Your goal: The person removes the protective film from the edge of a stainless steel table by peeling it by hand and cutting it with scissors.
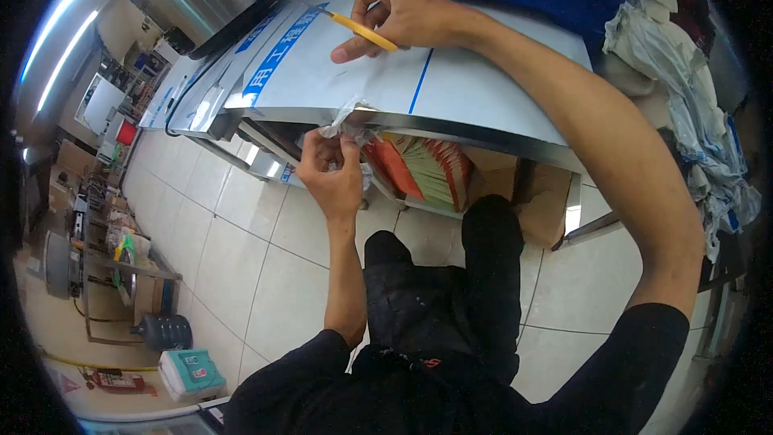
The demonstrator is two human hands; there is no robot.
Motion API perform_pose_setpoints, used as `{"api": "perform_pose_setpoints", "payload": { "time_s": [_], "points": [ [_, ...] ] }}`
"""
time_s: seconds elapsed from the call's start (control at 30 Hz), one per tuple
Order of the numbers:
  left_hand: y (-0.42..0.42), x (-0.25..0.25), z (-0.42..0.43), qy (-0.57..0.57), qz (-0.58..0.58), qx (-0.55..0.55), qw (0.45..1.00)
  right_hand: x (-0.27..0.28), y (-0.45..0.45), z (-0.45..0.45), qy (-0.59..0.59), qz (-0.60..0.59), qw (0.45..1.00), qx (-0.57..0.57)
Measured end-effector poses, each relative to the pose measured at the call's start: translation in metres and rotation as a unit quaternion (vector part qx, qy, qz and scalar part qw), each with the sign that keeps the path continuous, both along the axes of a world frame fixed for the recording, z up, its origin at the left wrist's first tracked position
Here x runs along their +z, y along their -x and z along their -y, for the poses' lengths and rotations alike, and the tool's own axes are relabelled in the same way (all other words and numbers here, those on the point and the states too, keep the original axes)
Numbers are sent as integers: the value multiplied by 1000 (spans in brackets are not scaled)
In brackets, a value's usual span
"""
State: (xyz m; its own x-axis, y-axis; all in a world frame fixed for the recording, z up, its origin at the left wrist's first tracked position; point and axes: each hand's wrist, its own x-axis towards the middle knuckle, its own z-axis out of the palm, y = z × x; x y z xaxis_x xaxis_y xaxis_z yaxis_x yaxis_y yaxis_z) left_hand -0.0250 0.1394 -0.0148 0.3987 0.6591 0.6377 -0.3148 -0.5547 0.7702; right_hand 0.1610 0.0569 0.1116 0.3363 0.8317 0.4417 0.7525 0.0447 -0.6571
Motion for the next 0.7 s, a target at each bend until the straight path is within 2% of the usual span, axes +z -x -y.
{"api": "perform_pose_setpoints", "payload": {
  "time_s": [0.2,0.4,0.57,0.7],
  "points": [
    [3,1,-5,-96,-68,12,993,6,5,3,33,-18,999,-6],
    [-6,-14,-17,-120,-50,-30,991,21,18,15,59,-99,993,-21],
    [-11,-12,-11,-169,-18,42,984,19,17,16,46,-98,994,-10],
    [-13,-19,-6,-72,3,-9,997,20,16,16,39,-97,994,-10]
  ]
}}
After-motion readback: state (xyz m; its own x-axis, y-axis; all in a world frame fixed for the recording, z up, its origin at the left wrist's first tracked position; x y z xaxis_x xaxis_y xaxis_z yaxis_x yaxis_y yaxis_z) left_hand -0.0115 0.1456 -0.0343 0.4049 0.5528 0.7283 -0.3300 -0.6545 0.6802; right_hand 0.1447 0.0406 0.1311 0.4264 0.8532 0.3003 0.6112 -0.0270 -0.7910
